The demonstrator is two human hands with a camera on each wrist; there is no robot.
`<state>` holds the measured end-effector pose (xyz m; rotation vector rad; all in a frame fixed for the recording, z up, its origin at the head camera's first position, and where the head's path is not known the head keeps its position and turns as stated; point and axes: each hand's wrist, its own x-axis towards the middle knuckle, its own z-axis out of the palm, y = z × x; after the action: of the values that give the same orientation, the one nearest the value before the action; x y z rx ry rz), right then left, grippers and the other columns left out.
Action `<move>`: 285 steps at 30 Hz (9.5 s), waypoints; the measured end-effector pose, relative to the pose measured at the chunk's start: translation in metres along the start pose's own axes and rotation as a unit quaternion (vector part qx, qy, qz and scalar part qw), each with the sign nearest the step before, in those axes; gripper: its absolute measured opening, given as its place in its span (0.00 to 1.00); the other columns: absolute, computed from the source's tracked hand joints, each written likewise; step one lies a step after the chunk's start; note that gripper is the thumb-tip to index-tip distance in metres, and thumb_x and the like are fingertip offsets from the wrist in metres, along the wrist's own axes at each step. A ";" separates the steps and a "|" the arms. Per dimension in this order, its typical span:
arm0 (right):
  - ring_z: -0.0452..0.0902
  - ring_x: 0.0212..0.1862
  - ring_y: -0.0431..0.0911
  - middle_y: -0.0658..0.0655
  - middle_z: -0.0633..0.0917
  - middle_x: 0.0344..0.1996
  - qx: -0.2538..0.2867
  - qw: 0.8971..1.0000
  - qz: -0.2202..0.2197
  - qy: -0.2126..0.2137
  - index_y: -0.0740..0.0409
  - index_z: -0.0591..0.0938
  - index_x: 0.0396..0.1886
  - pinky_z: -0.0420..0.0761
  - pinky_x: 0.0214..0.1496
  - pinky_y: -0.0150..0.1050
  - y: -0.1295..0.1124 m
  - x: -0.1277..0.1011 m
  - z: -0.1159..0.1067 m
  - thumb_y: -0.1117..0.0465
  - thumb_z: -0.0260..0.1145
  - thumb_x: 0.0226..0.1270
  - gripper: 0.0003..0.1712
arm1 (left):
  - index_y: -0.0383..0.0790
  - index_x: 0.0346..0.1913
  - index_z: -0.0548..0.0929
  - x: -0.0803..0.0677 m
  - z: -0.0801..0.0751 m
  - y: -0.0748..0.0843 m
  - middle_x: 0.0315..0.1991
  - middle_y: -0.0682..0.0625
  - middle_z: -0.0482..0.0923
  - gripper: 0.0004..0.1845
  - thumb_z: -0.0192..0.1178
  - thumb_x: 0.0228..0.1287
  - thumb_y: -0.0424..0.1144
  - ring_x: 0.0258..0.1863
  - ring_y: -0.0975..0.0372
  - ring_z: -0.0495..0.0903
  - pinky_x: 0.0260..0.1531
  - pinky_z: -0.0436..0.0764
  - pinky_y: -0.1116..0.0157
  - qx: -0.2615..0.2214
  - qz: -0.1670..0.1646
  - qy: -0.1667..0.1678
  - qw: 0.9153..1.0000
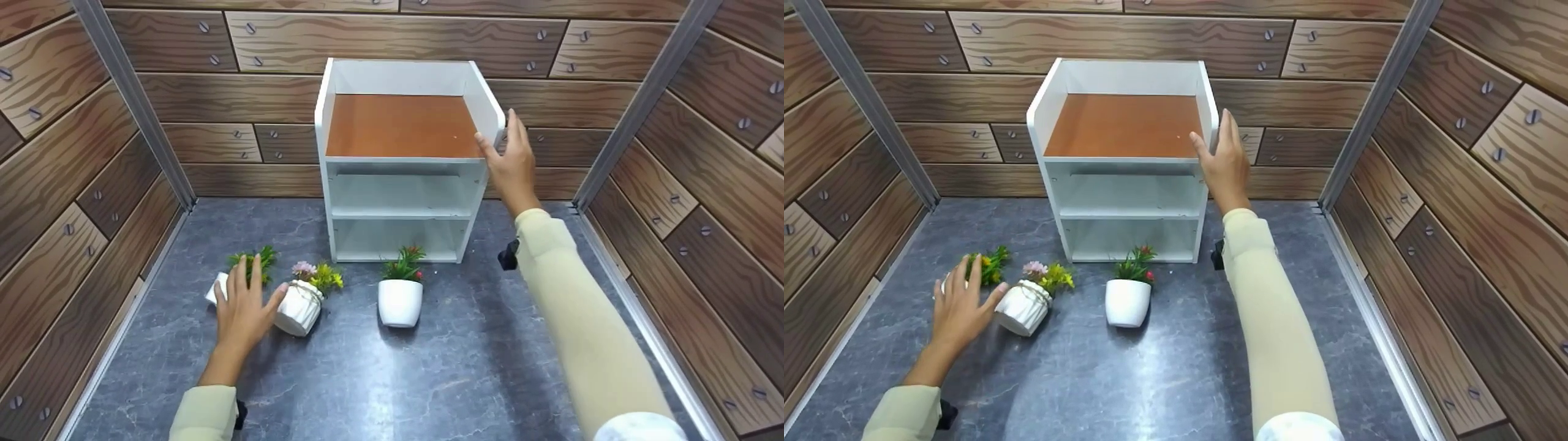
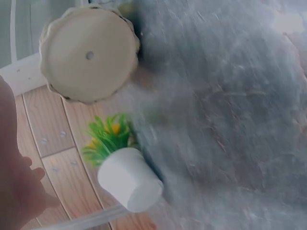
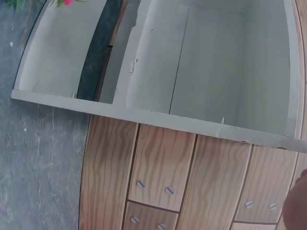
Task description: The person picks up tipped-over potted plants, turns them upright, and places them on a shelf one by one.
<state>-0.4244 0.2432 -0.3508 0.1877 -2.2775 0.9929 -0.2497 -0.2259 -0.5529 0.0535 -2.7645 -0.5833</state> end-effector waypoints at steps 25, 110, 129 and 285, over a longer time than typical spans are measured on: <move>0.80 0.54 0.58 0.71 0.83 0.54 0.090 0.993 -0.011 0.074 0.60 0.72 0.73 0.78 0.61 0.53 0.001 0.005 0.015 0.59 0.61 0.76 0.28 | 0.38 0.80 0.52 -0.003 0.005 -0.046 0.78 0.33 0.53 0.43 0.48 0.75 0.63 0.75 0.38 0.54 0.74 0.48 0.37 -0.018 -0.055 0.052 0.997; 0.82 0.48 0.59 0.71 0.86 0.49 0.041 0.996 0.002 0.077 0.58 0.72 0.72 0.81 0.55 0.54 -0.006 0.000 0.016 0.60 0.58 0.76 0.27 | 0.28 0.77 0.56 0.003 0.034 -0.095 0.75 0.28 0.56 0.40 0.61 0.73 0.47 0.76 0.40 0.57 0.74 0.59 0.46 -0.279 -0.173 -0.033 0.944; 0.82 0.47 0.57 0.71 0.86 0.48 0.054 0.996 -0.003 0.076 0.59 0.73 0.72 0.80 0.55 0.53 -0.005 -0.001 0.014 0.61 0.58 0.76 0.26 | 0.27 0.78 0.48 0.017 0.044 -0.080 0.79 0.30 0.48 0.42 0.61 0.71 0.33 0.79 0.43 0.50 0.76 0.58 0.49 -0.377 -0.202 -0.069 0.901; 0.80 0.60 0.52 0.67 0.81 0.60 0.123 0.991 0.026 0.052 0.58 0.71 0.73 0.80 0.62 0.47 -0.002 -0.002 0.010 0.63 0.61 0.74 0.29 | 0.45 0.70 0.73 0.190 -0.040 0.299 0.61 0.50 0.79 0.36 0.73 0.60 0.46 0.56 0.63 0.80 0.54 0.82 0.67 -0.463 0.118 -0.025 0.878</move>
<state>-0.4273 0.2351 -0.3558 0.1756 -2.0719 1.2808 -0.4097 0.0138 -0.3424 -0.5044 -2.1874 -1.7506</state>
